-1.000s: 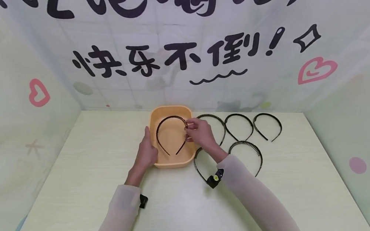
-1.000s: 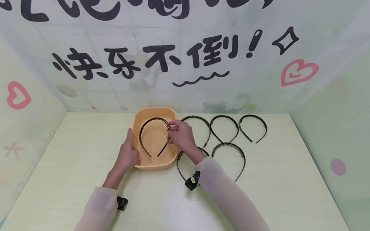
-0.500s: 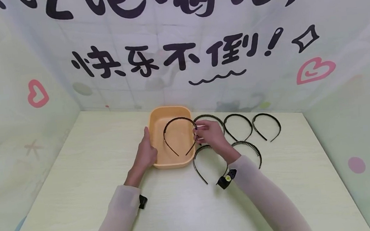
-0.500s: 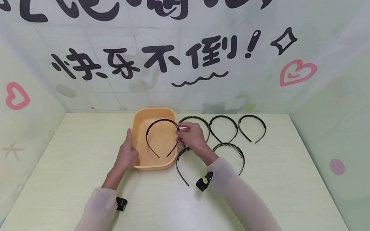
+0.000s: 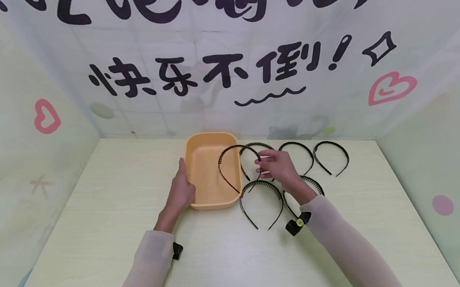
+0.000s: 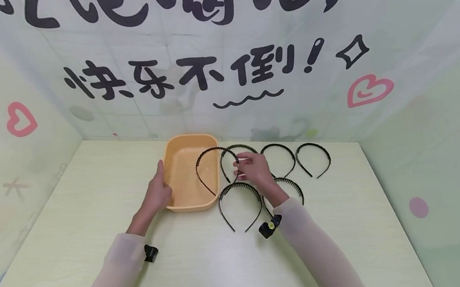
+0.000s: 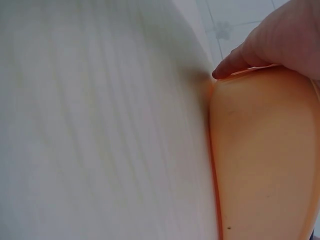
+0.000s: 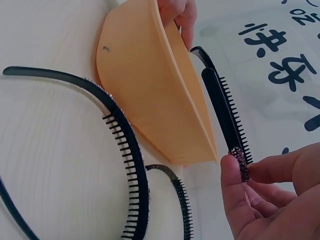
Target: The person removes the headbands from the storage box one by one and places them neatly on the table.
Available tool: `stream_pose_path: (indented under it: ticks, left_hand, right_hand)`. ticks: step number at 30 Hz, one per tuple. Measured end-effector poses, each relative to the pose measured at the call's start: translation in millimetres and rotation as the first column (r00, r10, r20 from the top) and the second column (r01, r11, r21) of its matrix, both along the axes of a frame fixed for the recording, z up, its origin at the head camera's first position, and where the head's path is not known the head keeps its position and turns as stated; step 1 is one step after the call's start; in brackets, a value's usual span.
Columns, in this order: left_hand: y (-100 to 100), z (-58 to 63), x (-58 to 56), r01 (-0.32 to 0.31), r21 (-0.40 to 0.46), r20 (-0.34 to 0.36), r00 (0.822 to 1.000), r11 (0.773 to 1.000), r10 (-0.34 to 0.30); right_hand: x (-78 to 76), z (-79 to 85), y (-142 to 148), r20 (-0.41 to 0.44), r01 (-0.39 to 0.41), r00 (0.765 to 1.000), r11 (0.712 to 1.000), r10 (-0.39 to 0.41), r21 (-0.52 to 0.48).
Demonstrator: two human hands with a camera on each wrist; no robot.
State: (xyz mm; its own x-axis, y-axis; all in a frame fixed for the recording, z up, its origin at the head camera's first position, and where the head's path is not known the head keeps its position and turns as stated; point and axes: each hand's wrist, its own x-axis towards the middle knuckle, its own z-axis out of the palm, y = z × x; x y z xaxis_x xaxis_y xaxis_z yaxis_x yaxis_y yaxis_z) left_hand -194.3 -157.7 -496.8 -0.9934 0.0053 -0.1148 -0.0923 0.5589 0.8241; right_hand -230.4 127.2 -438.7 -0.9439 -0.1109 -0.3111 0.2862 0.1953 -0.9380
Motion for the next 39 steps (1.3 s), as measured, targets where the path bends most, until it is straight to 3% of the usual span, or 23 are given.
stream_pose_path:
  ticks: [17,39]
  left_hand:
    - [1.7,1.1,-0.3,-0.002,0.006,0.009,1.000,1.000,0.002]
    - [0.0,-0.3,-0.5,-0.003,0.002,0.013,1.000,1.000,0.003]
  right_hand:
    - [4.0,-3.2,40.3,0.027,0.021,0.999,1.000,-0.022,0.019]
    - [11.0,-20.8,92.3,0.040,0.059,0.997,0.994,-0.063,0.093]
